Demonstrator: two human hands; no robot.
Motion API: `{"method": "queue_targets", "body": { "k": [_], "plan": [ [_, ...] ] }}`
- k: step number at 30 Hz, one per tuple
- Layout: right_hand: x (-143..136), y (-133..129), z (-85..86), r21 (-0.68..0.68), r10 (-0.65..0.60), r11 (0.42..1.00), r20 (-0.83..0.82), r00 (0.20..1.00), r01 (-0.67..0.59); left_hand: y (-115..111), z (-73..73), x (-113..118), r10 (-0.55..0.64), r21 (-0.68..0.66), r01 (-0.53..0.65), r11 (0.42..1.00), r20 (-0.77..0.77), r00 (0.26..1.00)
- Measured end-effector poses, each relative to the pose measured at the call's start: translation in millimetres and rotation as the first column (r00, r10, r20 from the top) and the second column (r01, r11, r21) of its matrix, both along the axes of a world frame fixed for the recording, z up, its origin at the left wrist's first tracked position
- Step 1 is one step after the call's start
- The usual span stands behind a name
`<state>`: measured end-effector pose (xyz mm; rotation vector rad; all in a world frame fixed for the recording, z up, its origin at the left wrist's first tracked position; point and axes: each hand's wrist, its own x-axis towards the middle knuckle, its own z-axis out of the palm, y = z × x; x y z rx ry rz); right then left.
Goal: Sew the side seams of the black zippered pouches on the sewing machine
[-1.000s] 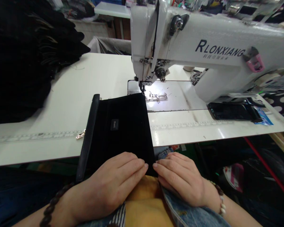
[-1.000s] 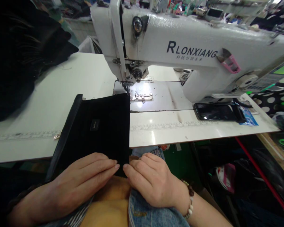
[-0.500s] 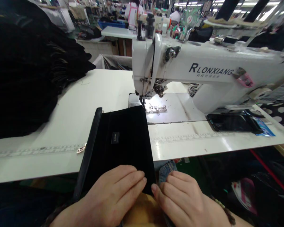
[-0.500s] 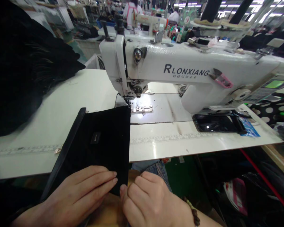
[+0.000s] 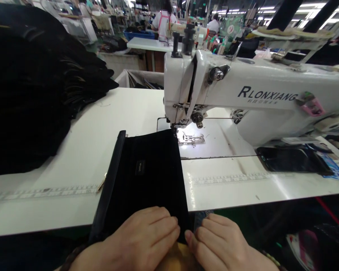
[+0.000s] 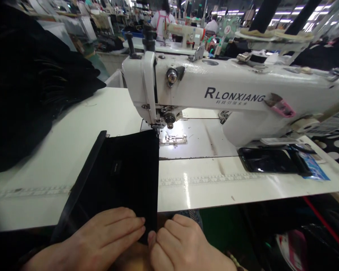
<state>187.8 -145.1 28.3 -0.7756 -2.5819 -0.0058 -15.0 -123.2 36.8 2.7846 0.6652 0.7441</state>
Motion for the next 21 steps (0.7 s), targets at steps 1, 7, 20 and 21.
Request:
{"method": "queue_targets", "body": {
  "k": [1, 7, 20, 21],
  "plan": [
    [-2, 5, 0.0, -0.009, 0.003, 1.000, -0.016, 1.000, -0.003, 4, -1.5, 0, -0.002, -0.012, 0.002, 1.000, 0.000, 1.000],
    [-4, 29, -2.3, -0.101, 0.009, 0.995, 0.041, 0.999, -0.005, 28, -19.1, -5, -0.059, -0.039, 0.057, 0.998, -0.063, 0.996],
    [-5, 91, -10.2, -0.573, -0.090, 0.816, 0.006, 0.996, 0.077, 84, -24.1, -4, -0.049, -0.006, 0.049, 0.999, -0.016, 0.999],
    [-7, 96, -8.9, -0.600, -0.111, 0.795, 0.006, 0.994, 0.092, 88, -24.6, -4, -0.053, 0.003, 0.054, 0.999, -0.008, 0.999]
  ]
}}
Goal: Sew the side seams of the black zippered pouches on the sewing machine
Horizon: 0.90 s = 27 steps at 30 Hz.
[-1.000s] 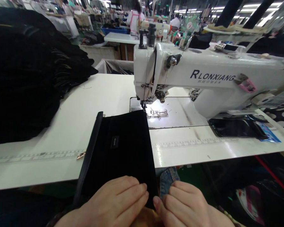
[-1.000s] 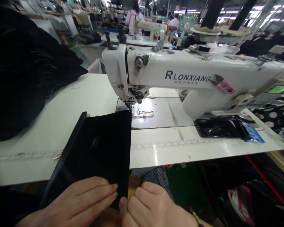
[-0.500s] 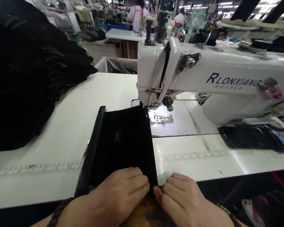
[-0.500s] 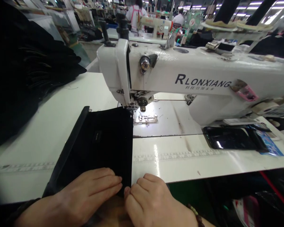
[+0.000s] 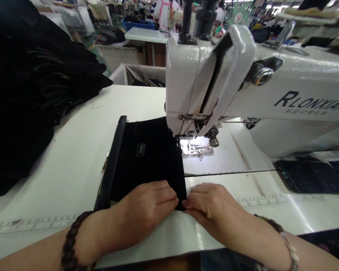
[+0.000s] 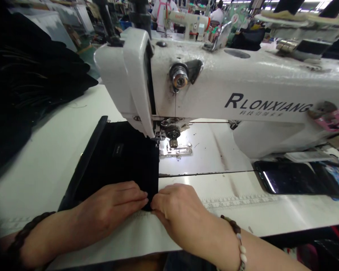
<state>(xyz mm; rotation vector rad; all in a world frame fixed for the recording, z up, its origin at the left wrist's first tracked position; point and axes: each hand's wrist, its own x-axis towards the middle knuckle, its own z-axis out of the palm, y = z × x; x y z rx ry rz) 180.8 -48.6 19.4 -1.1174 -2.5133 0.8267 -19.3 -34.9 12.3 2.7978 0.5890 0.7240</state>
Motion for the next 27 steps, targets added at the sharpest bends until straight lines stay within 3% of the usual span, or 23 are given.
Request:
{"method": "queue_targets", "body": {
  "k": [4, 10, 13, 18, 23, 27],
  "plan": [
    [-5, 21, 2.8, -0.067, -0.050, 0.997, 0.003, 0.999, 0.050, 16, -7.8, -1, -0.033, 0.013, 0.033, 0.999, 0.009, 0.999],
    [-4, 43, -4.9, -0.008, -0.050, 0.999, -0.042, 0.998, 0.049, 41, -13.2, -3, -0.052, -0.049, 0.052, 0.997, 0.019, 0.998],
    [-2, 50, -9.9, 0.145, 0.000, 0.989, -0.075, 0.997, 0.011, 53, -14.5, -6, -0.063, -0.050, 0.064, 0.997, 0.027, 0.998],
    [-1, 57, -18.0, 0.437, 0.064, 0.895, 0.078, 0.995, -0.092, 70, -16.9, -7, -0.081, 0.007, 0.081, 0.997, -0.076, 0.994],
    [3, 63, -25.9, 0.507, 0.014, 0.852, 0.227, 0.974, -0.130, 86, -17.0, -6, -0.069, 0.135, 0.089, 0.987, -0.145, 0.987],
    [5, 65, -29.6, 0.512, -0.018, 0.851, 0.257, 0.966, -0.120, 98, -18.8, -6, -0.010, 0.226, 0.067, 0.972, -0.245, 0.969]
  ]
}}
